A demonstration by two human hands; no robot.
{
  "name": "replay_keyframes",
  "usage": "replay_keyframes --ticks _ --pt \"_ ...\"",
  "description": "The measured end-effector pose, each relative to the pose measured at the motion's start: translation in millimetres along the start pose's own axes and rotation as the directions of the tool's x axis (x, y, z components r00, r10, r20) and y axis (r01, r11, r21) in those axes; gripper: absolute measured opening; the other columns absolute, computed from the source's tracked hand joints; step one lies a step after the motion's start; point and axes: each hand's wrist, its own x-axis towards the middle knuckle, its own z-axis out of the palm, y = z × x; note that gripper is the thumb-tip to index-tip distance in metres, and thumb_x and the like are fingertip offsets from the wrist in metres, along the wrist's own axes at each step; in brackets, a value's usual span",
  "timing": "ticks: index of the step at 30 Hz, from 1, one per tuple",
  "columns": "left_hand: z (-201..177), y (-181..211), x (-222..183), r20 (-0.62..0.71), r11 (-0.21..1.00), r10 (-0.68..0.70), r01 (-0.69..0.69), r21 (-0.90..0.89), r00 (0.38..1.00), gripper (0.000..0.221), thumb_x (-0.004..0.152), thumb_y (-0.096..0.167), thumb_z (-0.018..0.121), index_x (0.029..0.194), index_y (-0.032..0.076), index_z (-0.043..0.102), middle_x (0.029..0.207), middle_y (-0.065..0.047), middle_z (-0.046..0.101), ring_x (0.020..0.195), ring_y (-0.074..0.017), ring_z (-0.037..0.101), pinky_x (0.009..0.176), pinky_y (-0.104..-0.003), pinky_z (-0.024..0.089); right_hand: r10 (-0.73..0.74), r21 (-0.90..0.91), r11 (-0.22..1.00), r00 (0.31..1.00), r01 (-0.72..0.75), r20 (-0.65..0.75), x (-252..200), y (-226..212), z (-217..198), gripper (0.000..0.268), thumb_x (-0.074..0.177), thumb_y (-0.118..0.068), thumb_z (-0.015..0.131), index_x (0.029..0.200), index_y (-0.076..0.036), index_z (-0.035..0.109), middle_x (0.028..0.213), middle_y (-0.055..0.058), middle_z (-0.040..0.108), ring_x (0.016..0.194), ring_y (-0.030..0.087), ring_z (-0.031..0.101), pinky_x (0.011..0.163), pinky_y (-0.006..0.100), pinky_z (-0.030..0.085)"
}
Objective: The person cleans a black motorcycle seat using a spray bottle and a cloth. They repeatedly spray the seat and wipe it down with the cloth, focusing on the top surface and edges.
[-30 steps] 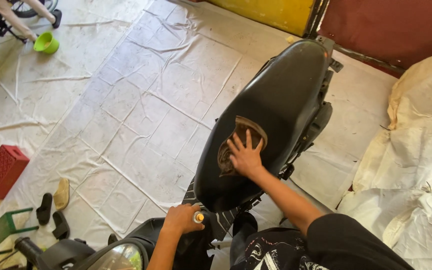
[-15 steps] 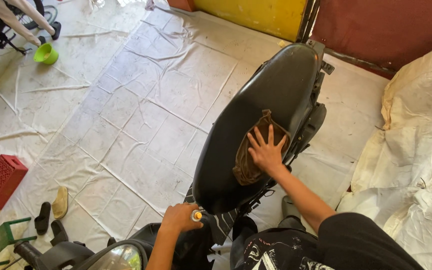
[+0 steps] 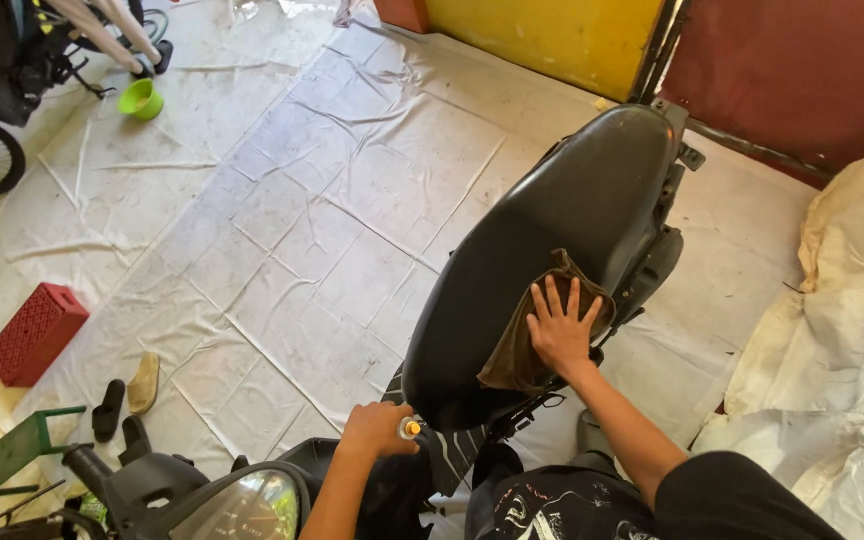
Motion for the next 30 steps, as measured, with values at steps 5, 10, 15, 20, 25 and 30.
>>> replay_keyframes --ticks 5,10,15,20,25,30 --pt "8 3 -2 0.031 1.0 0.017 -0.018 0.018 0.999 0.053 0.074 0.057 0.08 0.116 0.026 0.068 0.107 -0.003 0.067 0.103 -0.0283 0.063 0.087 -0.044 0.046 -0.188 0.204 0.966 0.973 0.159 0.134 -58 -39 -7 0.074 0.094 -0.039 0.05 0.161 -0.017 0.029 0.173 0.006 0.009 0.158 0.042 -0.003 0.112 0.08 -0.001" --pt "1 2 0 0.044 0.999 0.023 -0.024 0.033 0.999 0.051 0.076 0.059 0.08 0.113 0.025 0.068 0.105 -0.003 0.068 0.102 -0.0276 0.064 0.086 -0.045 0.046 -0.514 0.143 0.856 0.846 0.496 0.139 -3 16 20 0.074 0.1 -0.076 0.012 0.162 -0.038 0.004 0.17 -0.008 -0.008 0.153 0.033 -0.02 0.111 0.074 -0.021" --pt "-3 5 -3 0.05 1.0 0.009 -0.01 0.026 0.999 0.056 0.075 0.058 0.08 0.119 0.028 0.067 0.105 -0.003 0.068 0.101 -0.0264 0.065 0.087 -0.041 0.047 -0.019 -0.241 0.965 0.946 0.102 0.325 41 23 41 0.077 0.101 -0.07 0.027 0.167 -0.03 0.02 0.174 0.002 -0.009 0.154 0.036 -0.024 0.113 0.07 -0.021" --pt "-5 6 -7 0.048 1.0 0.011 -0.011 -0.005 0.999 0.051 0.075 0.056 0.08 0.115 0.027 0.068 0.102 -0.002 0.068 0.1 -0.0254 0.064 0.086 -0.041 0.046 -0.246 0.142 0.965 0.953 0.222 0.18 1 -47 17 0.069 0.098 -0.042 0.043 0.157 -0.006 0.037 0.171 0.008 0.02 0.159 0.029 0.005 0.123 0.058 0.002" --pt "-7 -3 -8 0.002 1.0 0.027 -0.027 -0.005 1.0 0.054 0.074 0.057 0.079 0.118 0.027 0.067 0.105 -0.006 0.068 0.101 -0.0303 0.064 0.084 -0.044 0.048 -0.544 0.302 0.816 0.832 0.493 0.113 19 -35 45 0.075 0.101 -0.056 0.031 0.161 -0.011 0.025 0.17 0.008 0.02 0.156 0.027 0.015 0.127 0.045 0.007" --pt "-3 -10 2 0.087 1.0 -0.013 0.012 0.005 0.996 0.058 0.076 0.066 0.071 0.122 0.032 0.064 0.118 -0.007 0.07 0.117 -0.0352 0.067 0.096 -0.054 0.051 -0.215 0.007 0.977 0.975 0.215 0.05 69 -15 56 0.062 0.094 -0.05 0.054 0.148 -0.018 0.054 0.159 0.008 0.046 0.148 0.03 0.04 0.111 0.046 0.038"
